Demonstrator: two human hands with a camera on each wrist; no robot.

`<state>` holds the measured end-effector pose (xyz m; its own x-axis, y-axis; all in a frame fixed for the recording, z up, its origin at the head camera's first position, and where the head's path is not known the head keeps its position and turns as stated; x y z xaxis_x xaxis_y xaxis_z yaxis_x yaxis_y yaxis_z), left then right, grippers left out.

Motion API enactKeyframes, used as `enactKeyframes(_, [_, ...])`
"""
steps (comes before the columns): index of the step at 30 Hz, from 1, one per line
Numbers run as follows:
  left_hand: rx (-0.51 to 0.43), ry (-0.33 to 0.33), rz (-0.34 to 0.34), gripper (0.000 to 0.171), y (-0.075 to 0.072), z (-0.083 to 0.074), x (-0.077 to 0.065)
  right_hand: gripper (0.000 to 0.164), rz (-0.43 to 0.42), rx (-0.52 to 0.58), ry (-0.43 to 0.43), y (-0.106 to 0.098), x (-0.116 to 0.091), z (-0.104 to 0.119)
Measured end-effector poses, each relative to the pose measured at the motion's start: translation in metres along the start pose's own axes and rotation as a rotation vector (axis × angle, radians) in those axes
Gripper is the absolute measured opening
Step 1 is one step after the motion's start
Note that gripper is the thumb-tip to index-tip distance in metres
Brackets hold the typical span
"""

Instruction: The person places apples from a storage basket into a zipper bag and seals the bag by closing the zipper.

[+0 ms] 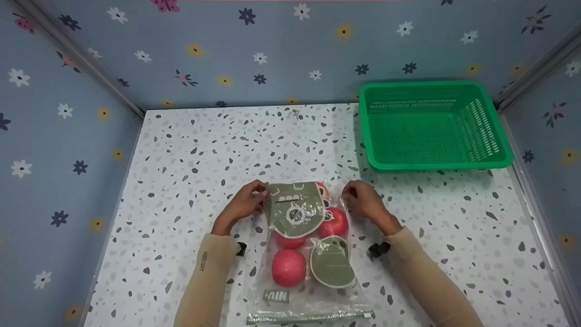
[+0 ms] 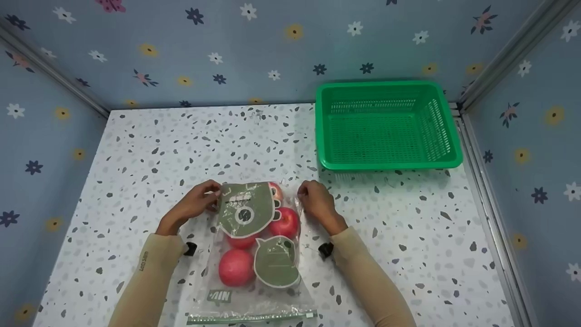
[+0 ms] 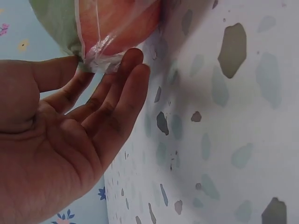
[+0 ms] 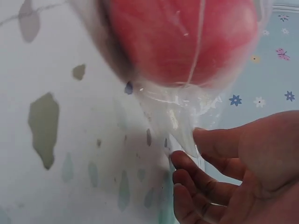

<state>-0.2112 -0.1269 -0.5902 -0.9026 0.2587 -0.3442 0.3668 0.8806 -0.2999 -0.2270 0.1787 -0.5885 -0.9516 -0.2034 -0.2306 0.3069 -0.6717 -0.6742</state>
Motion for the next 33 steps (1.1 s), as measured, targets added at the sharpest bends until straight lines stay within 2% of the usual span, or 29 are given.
enactKeyframes(4, [-0.010,0.011,-0.035,0.010,-0.003,-0.001,0.002,0.004,-0.042,-0.029,-0.034,-0.002,0.000,0.005])
enactKeyframes(12, [0.033,0.074,-0.161,0.008,-0.015,-0.004,0.006,0.005,-0.100,-0.013,-0.047,-0.012,0.001,0.021])
enactKeyframes(15, [0.007,0.087,-0.202,0.008,-0.019,-0.005,0.008,0.006,-0.135,-0.025,-0.081,-0.016,0.002,0.032])
enactKeyframes(18, [-0.003,0.091,-0.243,0.010,-0.023,-0.007,0.010,0.006,-0.197,-0.062,-0.153,-0.023,0.005,0.046])
enactKeyframes(24, [-0.001,0.140,-0.348,0.011,-0.034,-0.020,0.018,0.007,-0.271,-0.123,-0.231,-0.034,0.015,0.070])
enactKeyframes(33, [-0.042,0.166,-0.481,0.011,-0.047,-0.041,0.032,0.008,-0.321,-0.243,-0.211,-0.052,0.036,0.093])
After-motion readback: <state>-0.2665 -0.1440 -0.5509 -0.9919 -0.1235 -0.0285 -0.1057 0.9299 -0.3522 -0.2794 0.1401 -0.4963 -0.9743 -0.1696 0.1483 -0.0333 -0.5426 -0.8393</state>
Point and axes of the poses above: each hand's wrist, its own x-axis towards the middle knuckle, its own y-axis out of the palm, z = x × y, the point moved 10 cm from there along x, towards the middle knuckle, and after that the axes turned 1 degree about -z, right-handed, at the moved point
